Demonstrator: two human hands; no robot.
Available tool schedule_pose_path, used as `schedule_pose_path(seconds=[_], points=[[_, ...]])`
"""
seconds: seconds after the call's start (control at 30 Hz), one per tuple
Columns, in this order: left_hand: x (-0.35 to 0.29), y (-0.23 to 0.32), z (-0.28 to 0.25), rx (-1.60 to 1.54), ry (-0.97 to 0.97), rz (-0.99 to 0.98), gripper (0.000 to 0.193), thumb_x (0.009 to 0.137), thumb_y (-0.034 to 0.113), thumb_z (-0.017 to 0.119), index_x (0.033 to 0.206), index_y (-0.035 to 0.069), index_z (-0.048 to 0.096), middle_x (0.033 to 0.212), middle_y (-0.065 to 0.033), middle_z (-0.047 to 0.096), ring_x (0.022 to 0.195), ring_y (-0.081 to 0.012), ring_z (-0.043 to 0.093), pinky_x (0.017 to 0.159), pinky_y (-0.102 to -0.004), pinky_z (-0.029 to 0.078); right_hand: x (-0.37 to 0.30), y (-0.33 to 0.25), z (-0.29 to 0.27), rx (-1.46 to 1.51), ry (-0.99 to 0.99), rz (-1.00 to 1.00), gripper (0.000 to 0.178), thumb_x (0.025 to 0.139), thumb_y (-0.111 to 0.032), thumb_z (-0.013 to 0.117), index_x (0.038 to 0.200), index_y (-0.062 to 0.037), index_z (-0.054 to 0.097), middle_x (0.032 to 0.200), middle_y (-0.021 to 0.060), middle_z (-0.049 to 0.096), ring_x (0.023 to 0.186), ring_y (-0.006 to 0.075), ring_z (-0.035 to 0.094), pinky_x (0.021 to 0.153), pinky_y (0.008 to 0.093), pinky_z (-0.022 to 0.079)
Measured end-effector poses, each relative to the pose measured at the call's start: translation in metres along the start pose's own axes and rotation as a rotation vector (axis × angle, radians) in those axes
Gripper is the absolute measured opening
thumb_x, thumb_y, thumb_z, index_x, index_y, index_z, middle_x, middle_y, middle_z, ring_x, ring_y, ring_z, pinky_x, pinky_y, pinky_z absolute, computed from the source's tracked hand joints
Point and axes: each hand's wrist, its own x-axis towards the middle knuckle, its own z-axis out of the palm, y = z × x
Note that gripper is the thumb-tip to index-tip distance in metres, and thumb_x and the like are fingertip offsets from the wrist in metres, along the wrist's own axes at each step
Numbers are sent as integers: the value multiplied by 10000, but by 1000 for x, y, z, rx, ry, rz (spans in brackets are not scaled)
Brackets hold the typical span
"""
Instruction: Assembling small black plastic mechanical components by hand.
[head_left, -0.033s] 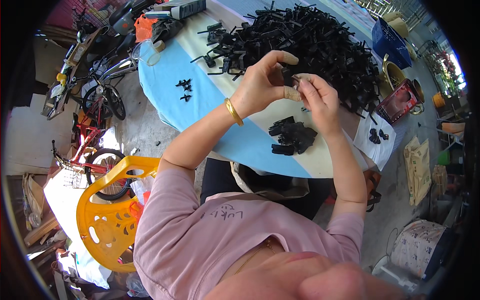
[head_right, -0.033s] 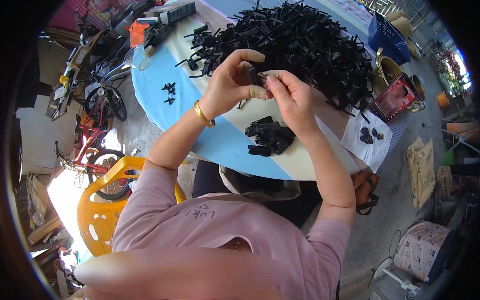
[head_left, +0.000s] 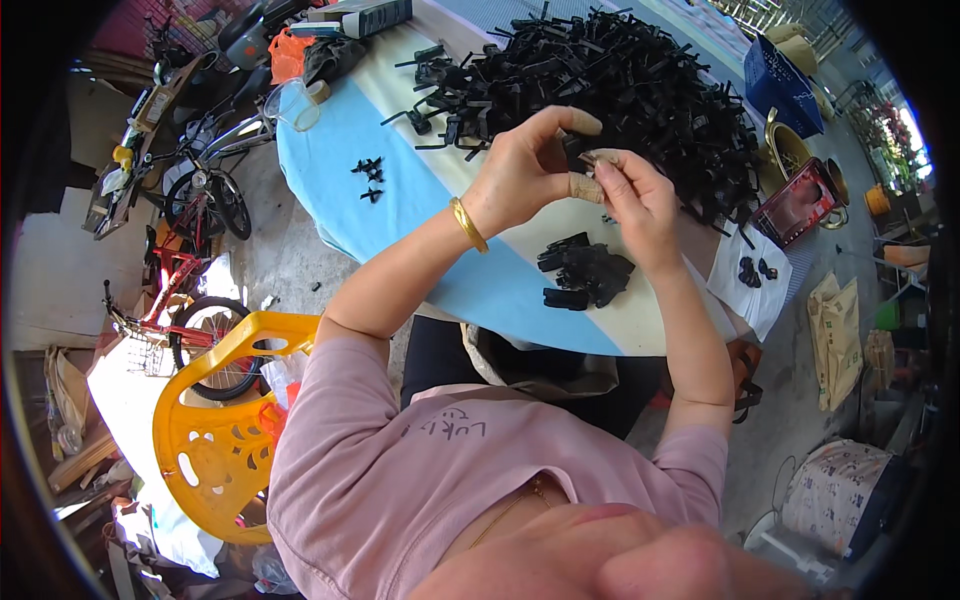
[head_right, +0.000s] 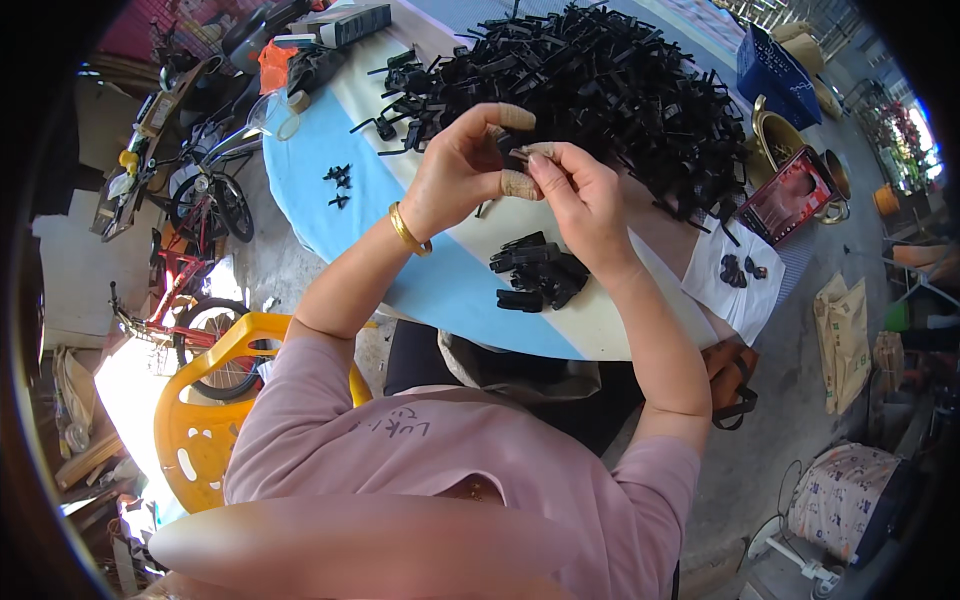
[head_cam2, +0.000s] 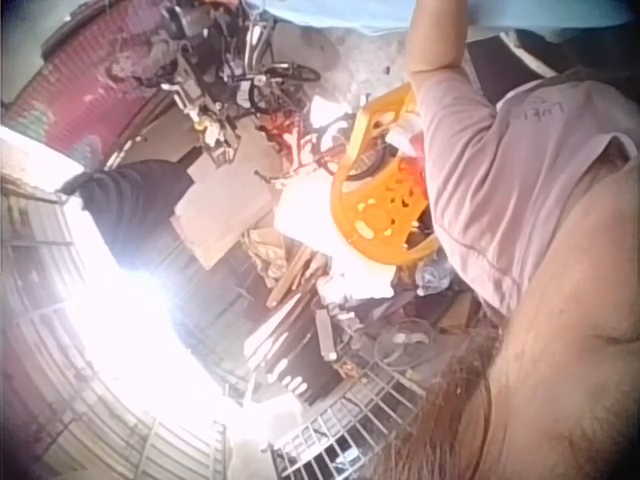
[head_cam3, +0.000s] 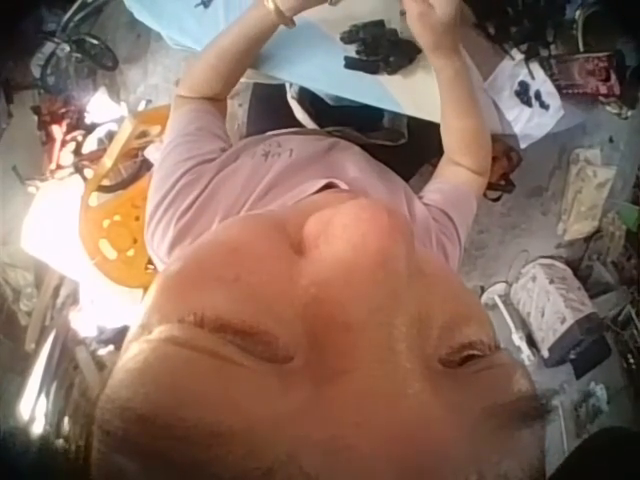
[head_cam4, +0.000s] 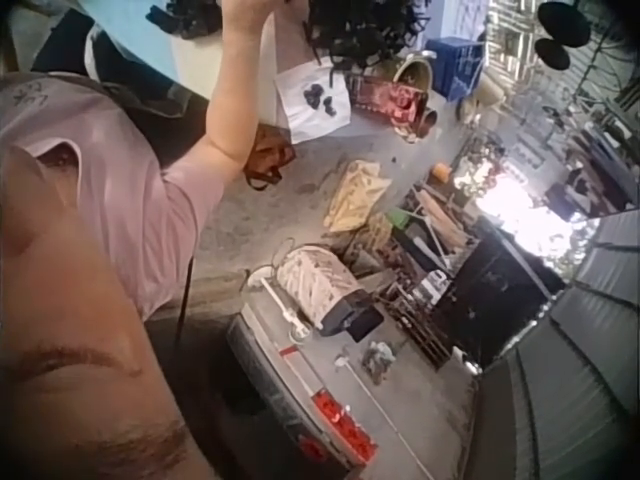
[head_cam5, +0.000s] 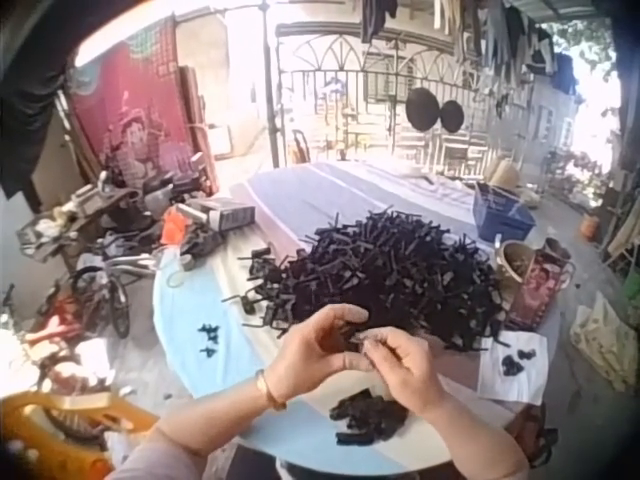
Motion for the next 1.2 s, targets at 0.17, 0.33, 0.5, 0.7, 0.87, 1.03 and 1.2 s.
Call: schedule_pose_path(seconds=[0.17,0.33,0.5,0.7,0.87,1.03,1.2], points=[[-2,-3,4,-97,31,35,370,708,-12,694,1039,-2,529,837,-27,624,733,-47,579,580,-166,455,2,-2,-3,-15,-39,-10,144,881,-91,514,942,14,590,702,-27,528,580,24,431,526,151,343],[-3,-5,10,-52,86,125,333,736,-11,666,1048,3,549,842,-11,626,731,-32,561,593,-171,460,1,-6,-5,-187,-14,-12,139,872,-76,512,901,26,601,656,-12,530,577,37,449,535,166,357],[-6,-3,11,-29,136,166,263,761,-19,635,1014,-9,563,854,-22,627,740,-39,561,608,-177,464,-1,-14,-5,-273,-5,-7,145,875,-90,509,890,17,606,620,-22,514,569,32,439,513,166,327],[-7,-14,14,137,178,355,227,760,-42,624,979,-15,571,878,-39,619,733,-64,567,656,-213,496,2,-6,-9,-203,-44,48,141,874,-92,507,891,7,606,622,-31,507,566,26,427,502,165,314],[-4,1,17,122,171,219,438,717,6,683,1117,21,503,901,-68,621,769,-104,597,661,-226,499,5,-10,-17,-114,-19,87,129,853,-98,543,910,2,600,653,-42,507,576,16,420,500,157,317],[-9,-4,26,448,165,383,666,625,118,741,1213,104,427,836,-96,607,714,-260,596,649,-322,491,3,-11,-15,-377,-33,-49,168,749,-49,671,894,1,602,714,-31,562,634,7,464,564,156,398],[-8,-2,16,438,153,398,677,628,69,736,1226,80,419,843,-55,612,837,-175,570,713,-294,472,3,-16,-22,-265,-37,-125,149,765,-50,657,887,14,601,723,-17,578,633,21,500,563,165,409]])
